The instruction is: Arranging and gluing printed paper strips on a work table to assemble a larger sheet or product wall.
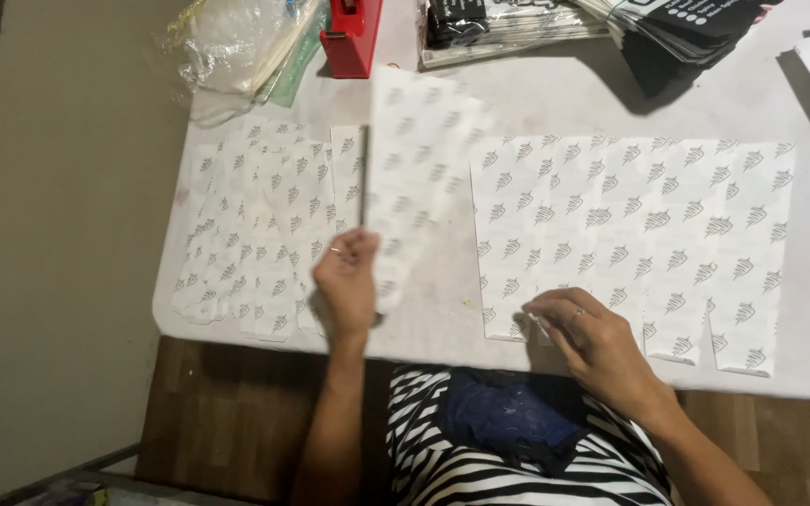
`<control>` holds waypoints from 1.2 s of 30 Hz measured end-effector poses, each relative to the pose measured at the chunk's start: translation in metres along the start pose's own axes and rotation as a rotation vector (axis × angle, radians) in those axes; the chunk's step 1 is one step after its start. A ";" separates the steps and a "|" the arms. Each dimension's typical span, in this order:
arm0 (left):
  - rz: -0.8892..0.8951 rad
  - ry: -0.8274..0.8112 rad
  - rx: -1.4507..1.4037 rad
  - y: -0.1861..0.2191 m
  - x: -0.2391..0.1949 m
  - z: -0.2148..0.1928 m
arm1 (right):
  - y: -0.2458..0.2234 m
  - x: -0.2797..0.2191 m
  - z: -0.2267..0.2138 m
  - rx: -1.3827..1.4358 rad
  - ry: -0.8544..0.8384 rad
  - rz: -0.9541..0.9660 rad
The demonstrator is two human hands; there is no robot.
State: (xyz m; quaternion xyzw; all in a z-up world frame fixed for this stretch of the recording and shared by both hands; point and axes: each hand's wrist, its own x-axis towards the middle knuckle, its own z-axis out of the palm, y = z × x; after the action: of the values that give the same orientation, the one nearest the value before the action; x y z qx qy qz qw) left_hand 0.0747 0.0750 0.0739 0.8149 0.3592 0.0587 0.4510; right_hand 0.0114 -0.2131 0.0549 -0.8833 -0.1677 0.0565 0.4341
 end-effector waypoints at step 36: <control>1.280 0.358 0.245 -0.093 -0.024 0.048 | -0.001 0.078 0.051 -0.216 0.095 0.259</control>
State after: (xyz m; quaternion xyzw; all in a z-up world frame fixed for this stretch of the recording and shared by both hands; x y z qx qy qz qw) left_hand 0.0279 0.0581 -0.0210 0.8901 -0.1212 0.4073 0.1649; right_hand 0.0717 -0.1477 0.0277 -0.9407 -0.0367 0.0518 0.3333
